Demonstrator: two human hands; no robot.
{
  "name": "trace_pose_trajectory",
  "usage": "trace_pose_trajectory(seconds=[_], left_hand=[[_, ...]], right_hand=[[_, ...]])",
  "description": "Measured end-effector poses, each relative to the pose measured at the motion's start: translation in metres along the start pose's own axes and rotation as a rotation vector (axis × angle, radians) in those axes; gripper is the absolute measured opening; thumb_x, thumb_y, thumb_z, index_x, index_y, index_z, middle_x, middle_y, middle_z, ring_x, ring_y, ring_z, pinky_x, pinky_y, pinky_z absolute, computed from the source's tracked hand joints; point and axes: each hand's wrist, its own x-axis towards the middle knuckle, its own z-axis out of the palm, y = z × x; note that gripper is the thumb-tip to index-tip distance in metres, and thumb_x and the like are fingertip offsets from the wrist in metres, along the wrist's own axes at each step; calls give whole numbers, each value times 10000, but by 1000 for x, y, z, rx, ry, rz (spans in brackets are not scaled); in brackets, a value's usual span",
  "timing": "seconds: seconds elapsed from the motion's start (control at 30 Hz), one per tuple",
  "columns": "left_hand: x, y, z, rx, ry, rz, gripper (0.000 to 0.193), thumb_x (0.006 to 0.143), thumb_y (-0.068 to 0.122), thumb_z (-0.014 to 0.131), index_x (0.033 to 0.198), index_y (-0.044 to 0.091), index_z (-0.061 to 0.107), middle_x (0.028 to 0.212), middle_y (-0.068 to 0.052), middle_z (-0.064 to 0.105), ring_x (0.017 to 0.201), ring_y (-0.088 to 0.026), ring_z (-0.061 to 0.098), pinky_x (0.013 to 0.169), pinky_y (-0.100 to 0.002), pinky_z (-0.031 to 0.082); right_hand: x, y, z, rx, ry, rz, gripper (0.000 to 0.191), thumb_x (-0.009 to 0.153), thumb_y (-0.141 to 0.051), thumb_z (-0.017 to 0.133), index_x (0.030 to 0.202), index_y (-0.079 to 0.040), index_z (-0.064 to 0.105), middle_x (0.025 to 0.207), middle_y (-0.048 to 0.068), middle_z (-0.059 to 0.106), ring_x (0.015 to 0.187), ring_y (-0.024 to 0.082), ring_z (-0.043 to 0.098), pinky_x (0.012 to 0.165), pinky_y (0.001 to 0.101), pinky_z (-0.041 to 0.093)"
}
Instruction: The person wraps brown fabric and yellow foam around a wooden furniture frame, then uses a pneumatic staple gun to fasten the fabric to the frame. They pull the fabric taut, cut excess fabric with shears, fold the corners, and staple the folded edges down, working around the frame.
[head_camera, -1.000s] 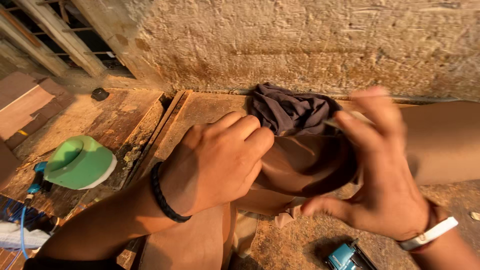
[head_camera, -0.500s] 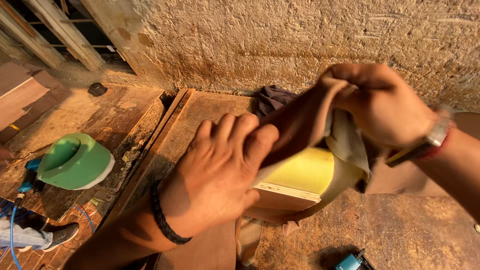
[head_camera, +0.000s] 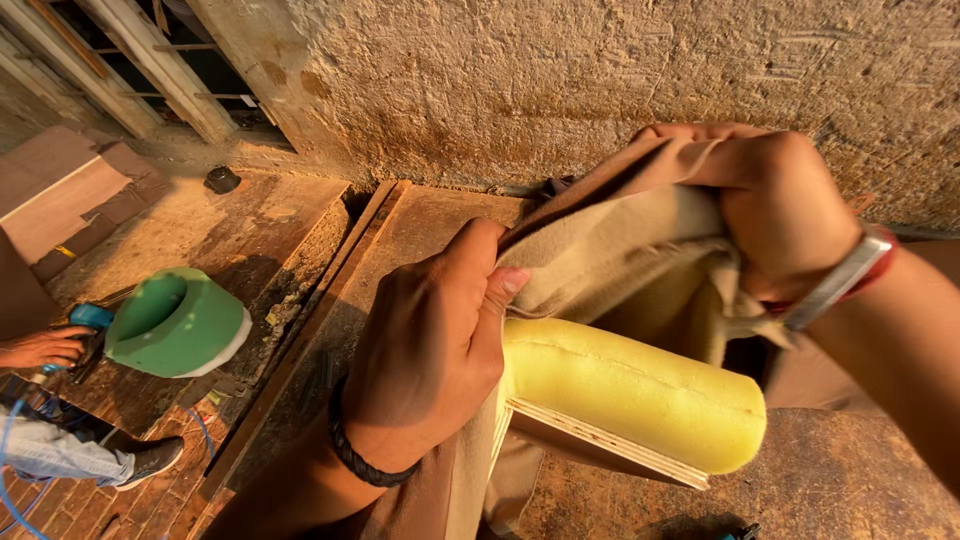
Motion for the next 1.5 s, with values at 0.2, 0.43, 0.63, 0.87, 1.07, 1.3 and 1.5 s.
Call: trace_pose_trajectory(seconds=[0.2,0.43,0.63,0.87,1.07,1.3,1.5], left_hand=[[4,7,-12,-190,-60,-17,111,1000,63,559,1077,54,639,831,-143,714,761,-309,754,653,-394,567],[-9,22,-3,-367,-577,567,168,980,139,568,1107,42,619,1071,-91,688,1030,-249,732,884,-368,587],[-8,-8,6,-312,-847,617,190,950,125,563,1074,79,699,1217,-39,710,1160,-211,706,1003,-344,559],[-7,-10,-1,-216,-949,464,280,788,16,569,999,88,740,1300,-10,718,1181,-223,684,966,-330,544],[-9,-16,3,-251,-930,469,380,754,-48,533,1031,99,748,1331,-8,709,1223,-216,669,1011,-317,538],[-29,-15,5,-16,-999,348,381,803,32,603,1098,201,775,1214,-7,729,1122,-229,688,921,-361,534],[-22,10,-6,-105,-955,551,270,869,96,657,1094,181,780,1064,-14,727,1008,-230,695,850,-386,530]], right_hand=[[-8,-20,-7,-640,-945,41,427,793,-430,748,1165,-223,783,1015,14,757,892,148,717,798,315,586],[-20,-5,7,-285,-369,-22,217,886,-146,655,1046,-72,783,921,77,830,778,173,739,690,303,615],[-14,-5,-12,-180,-422,-106,208,825,-122,763,1005,-19,757,952,96,814,816,180,767,720,306,630],[-32,-9,-31,-456,-476,-302,162,817,-156,756,953,-68,771,847,44,818,698,157,754,627,294,605],[-64,-31,-59,-479,-504,-372,159,791,-97,694,938,-104,754,884,21,814,727,112,761,646,274,598],[-140,-55,-33,-575,-397,-387,140,822,-185,734,957,-181,768,853,-33,789,689,109,754,587,269,598],[-180,-58,-11,-829,-294,-549,445,781,-419,778,1131,-157,696,888,8,743,730,217,739,568,358,537]])
